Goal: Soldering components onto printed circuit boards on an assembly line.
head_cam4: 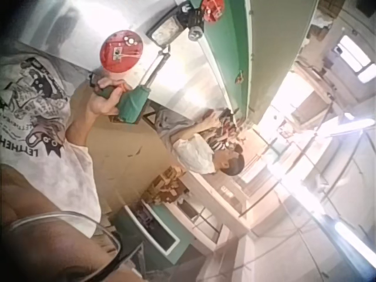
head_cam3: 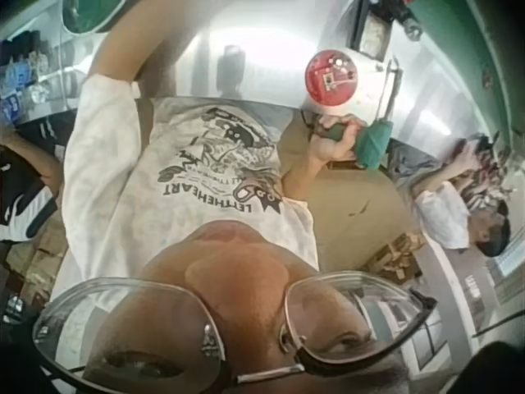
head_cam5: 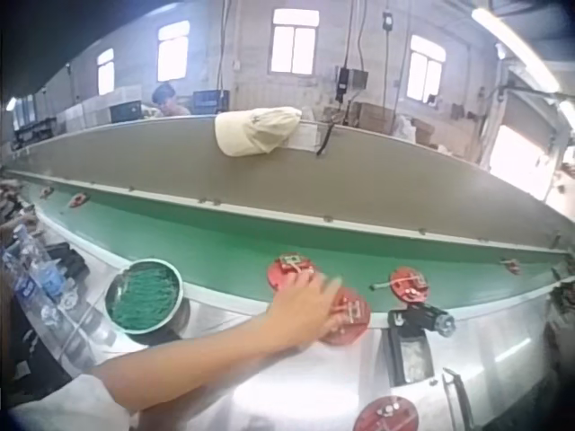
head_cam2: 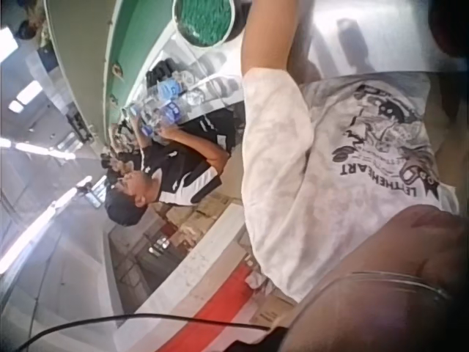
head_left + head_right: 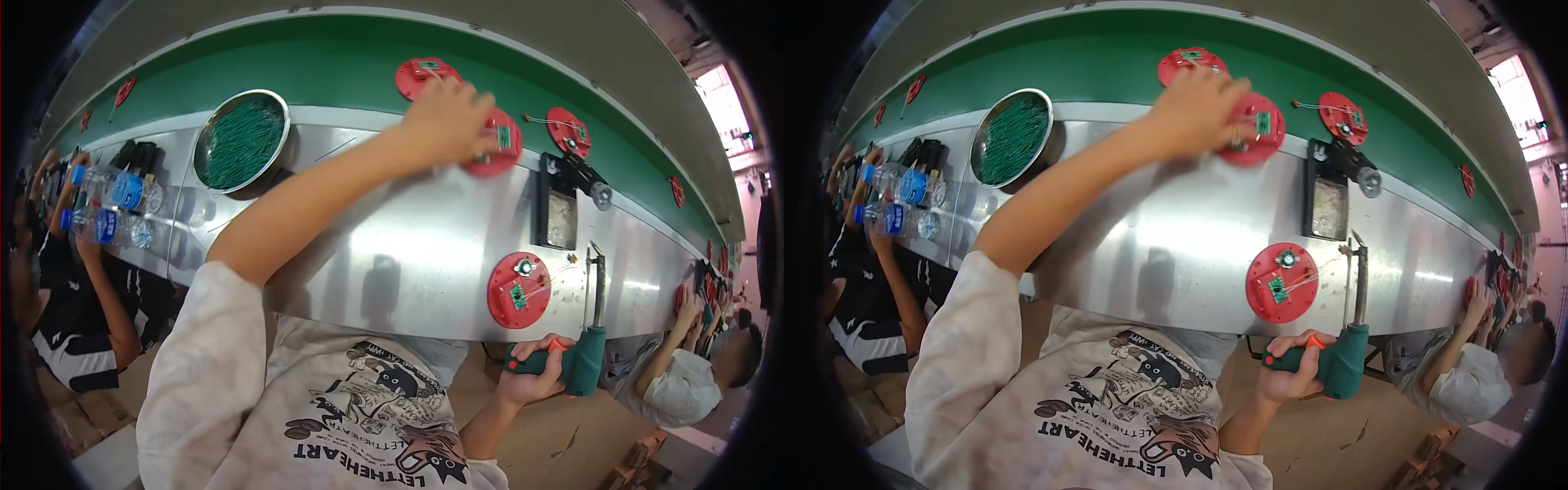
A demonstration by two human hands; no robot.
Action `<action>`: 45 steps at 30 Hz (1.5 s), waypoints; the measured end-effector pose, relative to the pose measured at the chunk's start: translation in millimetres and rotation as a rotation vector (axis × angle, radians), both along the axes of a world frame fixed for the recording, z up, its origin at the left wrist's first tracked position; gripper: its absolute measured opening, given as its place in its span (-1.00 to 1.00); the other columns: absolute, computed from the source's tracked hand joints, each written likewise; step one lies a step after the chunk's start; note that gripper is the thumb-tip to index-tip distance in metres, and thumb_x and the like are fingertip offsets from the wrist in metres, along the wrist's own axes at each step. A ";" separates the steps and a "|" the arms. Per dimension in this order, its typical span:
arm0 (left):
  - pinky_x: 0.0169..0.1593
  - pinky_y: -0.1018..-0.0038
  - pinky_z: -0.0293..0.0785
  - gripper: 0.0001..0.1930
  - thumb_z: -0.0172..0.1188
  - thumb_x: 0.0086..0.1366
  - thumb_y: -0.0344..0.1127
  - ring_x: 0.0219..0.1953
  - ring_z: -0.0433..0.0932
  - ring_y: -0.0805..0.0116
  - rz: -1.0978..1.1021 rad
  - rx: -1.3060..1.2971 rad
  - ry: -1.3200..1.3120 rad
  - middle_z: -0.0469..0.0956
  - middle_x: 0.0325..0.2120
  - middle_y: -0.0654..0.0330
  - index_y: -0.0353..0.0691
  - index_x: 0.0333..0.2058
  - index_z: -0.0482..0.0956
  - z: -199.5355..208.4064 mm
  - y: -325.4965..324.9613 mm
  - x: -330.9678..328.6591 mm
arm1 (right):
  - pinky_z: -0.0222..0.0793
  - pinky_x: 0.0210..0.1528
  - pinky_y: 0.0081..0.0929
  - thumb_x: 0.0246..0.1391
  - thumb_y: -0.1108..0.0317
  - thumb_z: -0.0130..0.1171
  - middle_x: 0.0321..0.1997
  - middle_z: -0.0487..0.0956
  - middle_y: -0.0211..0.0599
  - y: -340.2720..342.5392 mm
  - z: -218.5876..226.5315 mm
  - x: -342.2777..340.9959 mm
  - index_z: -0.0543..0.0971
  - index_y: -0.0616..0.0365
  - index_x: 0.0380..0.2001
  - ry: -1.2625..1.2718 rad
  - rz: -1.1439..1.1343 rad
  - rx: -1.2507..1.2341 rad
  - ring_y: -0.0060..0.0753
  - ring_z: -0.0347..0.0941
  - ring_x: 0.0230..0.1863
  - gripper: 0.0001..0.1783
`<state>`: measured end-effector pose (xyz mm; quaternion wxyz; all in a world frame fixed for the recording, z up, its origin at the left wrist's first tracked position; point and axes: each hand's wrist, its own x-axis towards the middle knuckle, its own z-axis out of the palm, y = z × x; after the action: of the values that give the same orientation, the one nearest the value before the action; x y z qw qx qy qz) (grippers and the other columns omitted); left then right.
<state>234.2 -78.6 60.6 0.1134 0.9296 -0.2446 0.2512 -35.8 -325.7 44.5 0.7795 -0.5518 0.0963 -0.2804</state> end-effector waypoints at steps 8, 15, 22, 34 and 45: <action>0.05 0.17 0.47 -0.36 0.41 -0.05 0.07 0.02 0.54 -0.05 0.625 -0.134 0.494 0.57 -0.08 -0.08 -0.27 -0.07 0.61 -9.2 49.5 109.1 | 0.26 -0.63 -0.50 0.21 0.31 -0.06 -0.36 0.38 -0.30 -10.6 0.5 -13.7 0.36 0.16 -0.08 0.039 -0.090 0.012 -0.52 0.30 -0.69 -0.75; -0.12 0.38 0.59 -0.50 0.40 -0.08 -0.25 -0.32 0.67 0.16 0.421 -0.266 0.611 0.67 -0.32 0.02 -0.28 -0.10 0.62 5.8 127.0 79.4 | 0.28 -0.62 -0.50 0.22 0.31 -0.06 -0.35 0.39 -0.28 -14.2 -4.3 -8.7 0.36 0.17 -0.07 0.025 -0.065 0.070 -0.53 0.30 -0.70 -0.74; -0.05 0.32 0.55 -0.52 0.30 -0.18 -0.43 -0.09 0.50 0.15 -0.237 -0.366 0.694 0.50 -0.13 0.07 -0.27 -0.14 0.56 20.7 96.4 -58.2 | 0.28 -0.60 -0.49 0.22 0.34 -0.04 -0.35 0.41 -0.28 2.3 -5.0 2.7 0.38 0.18 -0.09 0.003 0.021 0.053 -0.50 0.31 -0.68 -0.76; -0.10 0.20 0.49 -0.84 0.20 0.17 -0.35 -0.24 0.58 0.00 0.417 -0.121 0.236 0.63 -0.35 0.02 -0.31 -0.34 0.65 33.4 205.4 -119.5 | 0.26 -0.63 -0.51 0.21 0.30 -0.01 -0.39 0.43 -0.30 17.3 4.1 4.3 0.40 0.23 -0.14 0.073 0.066 -0.016 -0.52 0.31 -0.71 -0.76; -0.14 0.26 0.52 -0.80 0.27 0.13 -0.31 -0.30 0.63 0.13 0.493 -0.181 0.275 0.67 -0.36 0.07 -0.28 -0.29 0.69 3.4 264.0 -97.4 | 0.25 -0.63 -0.52 0.22 0.30 0.00 -0.37 0.43 -0.28 20.9 5.5 0.1 0.41 0.24 -0.09 0.060 0.113 -0.086 -0.51 0.31 -0.71 -0.72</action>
<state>136.8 185.4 64.0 0.1631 0.9725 0.0298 0.1638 -35.6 -304.8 50.1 0.7665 -0.5973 0.0764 -0.2233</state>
